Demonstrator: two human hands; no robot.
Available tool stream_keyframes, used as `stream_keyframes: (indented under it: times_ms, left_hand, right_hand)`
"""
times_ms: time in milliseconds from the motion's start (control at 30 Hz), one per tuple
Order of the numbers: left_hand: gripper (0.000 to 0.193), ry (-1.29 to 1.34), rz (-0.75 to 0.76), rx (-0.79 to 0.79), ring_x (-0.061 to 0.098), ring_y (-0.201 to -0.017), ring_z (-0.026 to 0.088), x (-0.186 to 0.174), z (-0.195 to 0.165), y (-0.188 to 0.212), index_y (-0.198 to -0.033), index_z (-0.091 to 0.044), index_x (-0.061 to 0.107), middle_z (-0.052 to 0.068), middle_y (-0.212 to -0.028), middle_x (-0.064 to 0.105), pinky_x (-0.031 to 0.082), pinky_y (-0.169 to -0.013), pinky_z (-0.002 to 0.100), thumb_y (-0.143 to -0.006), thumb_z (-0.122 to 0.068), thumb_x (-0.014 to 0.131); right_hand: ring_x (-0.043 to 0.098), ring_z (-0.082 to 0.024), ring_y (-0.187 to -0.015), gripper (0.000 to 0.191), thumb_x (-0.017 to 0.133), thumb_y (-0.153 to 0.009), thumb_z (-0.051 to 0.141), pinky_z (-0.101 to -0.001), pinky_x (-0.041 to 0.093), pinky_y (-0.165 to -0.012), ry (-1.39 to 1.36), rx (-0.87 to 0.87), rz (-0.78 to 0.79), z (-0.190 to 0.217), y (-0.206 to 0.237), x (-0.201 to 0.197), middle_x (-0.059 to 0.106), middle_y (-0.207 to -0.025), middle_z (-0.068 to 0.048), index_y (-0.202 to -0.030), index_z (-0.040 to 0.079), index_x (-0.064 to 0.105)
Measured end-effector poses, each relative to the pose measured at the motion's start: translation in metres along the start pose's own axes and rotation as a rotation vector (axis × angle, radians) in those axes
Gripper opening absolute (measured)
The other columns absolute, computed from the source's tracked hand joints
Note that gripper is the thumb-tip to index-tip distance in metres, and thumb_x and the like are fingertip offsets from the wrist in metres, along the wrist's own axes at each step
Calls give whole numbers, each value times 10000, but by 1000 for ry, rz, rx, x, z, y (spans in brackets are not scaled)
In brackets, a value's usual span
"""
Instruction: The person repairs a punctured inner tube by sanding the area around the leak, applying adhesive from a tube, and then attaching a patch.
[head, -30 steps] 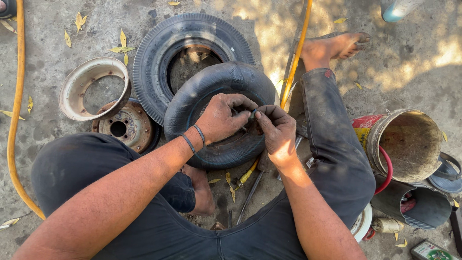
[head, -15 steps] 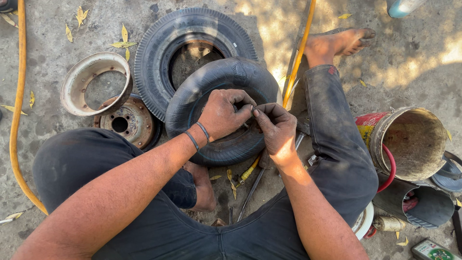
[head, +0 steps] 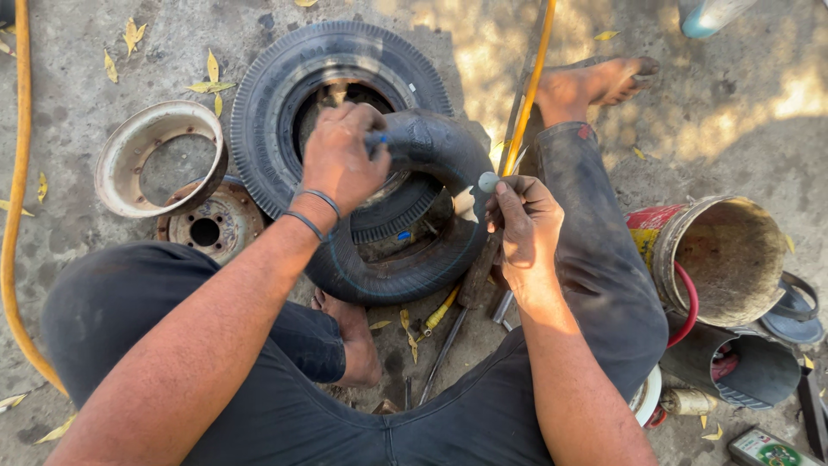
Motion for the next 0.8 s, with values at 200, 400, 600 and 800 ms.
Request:
stream_keyframes:
  times_ms: [200, 400, 600, 800]
  left_hand:
    - [879, -160, 254, -192, 532, -1218, 461, 18, 37, -6, -1382, -25, 532, 223, -1316, 598, 448, -967, 528, -685, -418, 896]
    - [870, -201, 395, -290, 583, -1213, 430, 35, 45, 1, -1438, -37, 472, 226, -1300, 615, 478, -1020, 536, -781, -477, 834]
    - [879, -233, 365, -258, 589, -1181, 439, 39, 46, 4, -1451, -25, 457, 234, -1299, 607, 465, -977, 559, -766, -426, 834]
    - [870, -232, 383, -258, 591, -1166, 444, 44, 48, 4, -1436, 1, 457, 237, -1292, 608, 464, -962, 557, -768, -413, 831]
  right_hand:
    - [657, -112, -722, 115, 674, -987, 21, -259, 545, -648, 37, -152, 73, 19, -28, 6, 722, -860, -78, -898, 2, 604]
    - [614, -93, -742, 45, 755, -935, 7, -249, 523, -692, 486, -429, 106, 29, -64, 42, 699, -834, -45, -972, -7, 732]
    - [664, -130, -839, 85, 776, -903, -16, -265, 532, -737, 567, -619, 122, 7, -73, 71, 705, -961, -64, -959, 13, 719]
    - [695, -170, -870, 118, 794, -880, -2, -285, 548, -749, 642, -609, 161, -11, -74, 74, 709, -1003, -83, -973, 30, 730]
Point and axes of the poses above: each hand's wrist, its own y-axis away from the middle knuckle, its own x-axis out of the palm, z = x × y, the point moved 6 cm from there along -y, towards the middle knuckle
